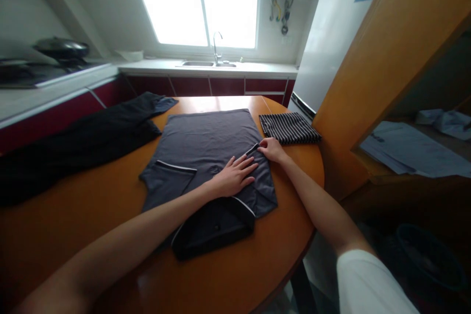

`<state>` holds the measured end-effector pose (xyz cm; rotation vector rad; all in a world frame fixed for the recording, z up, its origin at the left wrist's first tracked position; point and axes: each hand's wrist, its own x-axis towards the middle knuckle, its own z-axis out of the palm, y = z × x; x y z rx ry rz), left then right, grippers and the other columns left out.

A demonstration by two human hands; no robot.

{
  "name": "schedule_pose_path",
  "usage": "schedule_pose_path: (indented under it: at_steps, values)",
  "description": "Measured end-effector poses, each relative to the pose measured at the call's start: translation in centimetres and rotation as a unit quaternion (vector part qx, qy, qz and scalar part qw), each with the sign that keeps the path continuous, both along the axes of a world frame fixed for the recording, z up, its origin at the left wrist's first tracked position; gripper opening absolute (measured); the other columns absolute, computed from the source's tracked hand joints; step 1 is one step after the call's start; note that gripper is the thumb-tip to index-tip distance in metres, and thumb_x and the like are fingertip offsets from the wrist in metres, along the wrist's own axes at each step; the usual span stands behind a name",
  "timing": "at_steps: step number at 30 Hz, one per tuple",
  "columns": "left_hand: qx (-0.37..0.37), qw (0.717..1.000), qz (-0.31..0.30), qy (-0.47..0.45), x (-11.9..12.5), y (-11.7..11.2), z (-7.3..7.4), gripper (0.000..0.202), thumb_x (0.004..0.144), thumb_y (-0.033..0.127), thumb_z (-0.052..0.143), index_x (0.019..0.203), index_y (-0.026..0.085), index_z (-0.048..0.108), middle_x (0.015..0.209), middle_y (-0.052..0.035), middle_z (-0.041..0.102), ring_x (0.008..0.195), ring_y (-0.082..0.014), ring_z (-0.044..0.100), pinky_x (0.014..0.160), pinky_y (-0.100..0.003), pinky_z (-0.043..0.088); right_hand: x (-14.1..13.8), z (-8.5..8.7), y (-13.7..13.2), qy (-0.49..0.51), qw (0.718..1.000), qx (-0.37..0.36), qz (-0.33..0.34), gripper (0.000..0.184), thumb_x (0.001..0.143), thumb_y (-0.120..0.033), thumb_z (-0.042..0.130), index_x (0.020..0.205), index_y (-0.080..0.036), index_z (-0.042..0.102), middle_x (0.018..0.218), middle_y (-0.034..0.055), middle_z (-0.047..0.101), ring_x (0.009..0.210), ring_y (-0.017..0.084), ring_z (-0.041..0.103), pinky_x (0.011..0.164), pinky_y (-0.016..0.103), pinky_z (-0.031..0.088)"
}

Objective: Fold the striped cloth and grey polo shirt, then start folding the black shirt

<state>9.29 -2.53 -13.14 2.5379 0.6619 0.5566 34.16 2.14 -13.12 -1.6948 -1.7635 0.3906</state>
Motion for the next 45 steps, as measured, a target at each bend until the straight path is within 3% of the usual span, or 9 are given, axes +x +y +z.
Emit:
schedule_pose_path:
  at_steps: [5,8,12,16,20,24,28,36,45]
  values:
    - [0.036,0.999,0.002,0.007,0.1,-0.4,0.0,0.045,0.097,0.04,0.058,0.141,0.031,0.056,0.161,-0.0082,0.037,0.154,-0.0288,0.019,0.122,-0.057,-0.004,0.1,-0.5,-0.1,0.053,0.997,0.062,0.014,0.017,0.077,-0.028,0.071,0.088,-0.015,0.069,0.081,0.0051,0.071,0.072,0.019,0.064,0.068,0.029,0.051]
    - [0.036,0.999,0.003,0.001,0.2,-0.7,0.3,0.045,0.096,0.04,0.059,0.14,0.029,0.057,0.159,-0.0084,0.04,0.153,-0.0289,0.021,0.123,-0.055,-0.003,-0.3,-0.5,-0.5,-0.003,0.996,0.089,-0.024,0.02,0.077,-0.029,0.073,0.091,-0.017,0.069,0.084,0.0061,0.07,0.076,0.021,0.064,0.075,0.033,0.052]
    - [-0.001,0.997,0.076,-0.01,0.3,-0.5,0.4,0.041,0.098,0.037,0.055,0.137,0.028,0.058,0.155,-0.0088,0.045,0.148,-0.0303,0.03,0.123,-0.052,0.014,-0.3,0.5,-1.1,-0.021,0.983,0.162,-0.087,0.016,0.088,-0.025,0.059,0.096,-0.017,0.07,0.096,0.0117,0.072,0.089,0.025,0.065,0.087,0.038,0.05]
    - [0.003,0.99,0.135,-0.05,0.3,0.8,0.8,0.036,0.098,0.018,0.046,0.127,0.019,0.065,0.142,-0.0148,0.053,0.126,-0.0293,0.053,0.113,-0.044,0.037,0.7,1.6,-1.9,0.011,0.962,0.235,-0.14,0.026,0.089,-0.017,0.045,0.097,-0.016,0.07,0.096,0.0132,0.072,0.092,0.027,0.066,0.089,0.038,0.051]
    - [0.007,0.983,0.171,-0.058,0.0,2.1,1.0,0.035,0.089,0.006,0.051,0.117,0.017,0.069,0.126,-0.0136,0.057,0.112,-0.0262,0.059,0.105,-0.04,0.046,1.3,1.9,-2.5,0.019,0.963,0.232,-0.139,0.026,0.083,-0.014,0.045,0.088,-0.017,0.071,0.092,0.0122,0.073,0.089,0.026,0.067,0.087,0.037,0.052]
    - [-0.046,0.976,0.181,-0.111,-0.2,2.9,0.8,0.033,0.081,0.002,0.055,0.105,0.018,0.071,0.119,-0.0092,0.056,0.096,-0.0192,0.063,0.098,-0.035,0.051,1.3,1.7,-2.4,0.027,0.969,0.206,-0.136,0.026,0.081,-0.015,0.046,0.085,-0.017,0.071,0.092,0.0111,0.074,0.088,0.025,0.067,0.086,0.036,0.053]
    - [-0.085,0.968,0.177,-0.154,-0.1,3.3,0.5,0.033,0.075,-0.002,0.055,0.097,0.017,0.072,0.117,-0.0072,0.054,0.081,-0.0134,0.06,0.089,-0.031,0.055,1.0,1.3,-2.3,0.024,0.982,0.169,-0.086,0.024,0.08,-0.016,0.049,0.086,-0.017,0.072,0.092,0.0098,0.074,0.084,0.023,0.066,0.081,0.034,0.052]
    - [-0.02,0.972,0.153,-0.18,0.1,2.3,1.0,0.039,0.074,-0.006,0.047,0.093,0.018,0.072,0.118,-0.0083,0.054,0.1,-0.0174,0.058,0.095,-0.03,0.052,0.1,0.4,-2.3,-0.014,0.99,0.143,-0.007,0.022,0.08,-0.017,0.052,0.086,-0.017,0.073,0.091,0.0096,0.074,0.084,0.023,0.067,0.08,0.034,0.05]
    - [0.072,0.987,0.146,-0.004,0.1,1.3,0.7,0.031,0.085,0.003,0.052,0.098,0.02,0.074,0.122,-0.0086,0.062,0.11,-0.0251,0.053,0.099,-0.039,0.048,0.0,-0.1,-2.3,-0.063,0.987,0.151,0.007,0.016,0.081,-0.025,0.058,0.085,-0.018,0.073,0.086,0.0096,0.071,0.079,0.023,0.064,0.08,0.037,0.05]
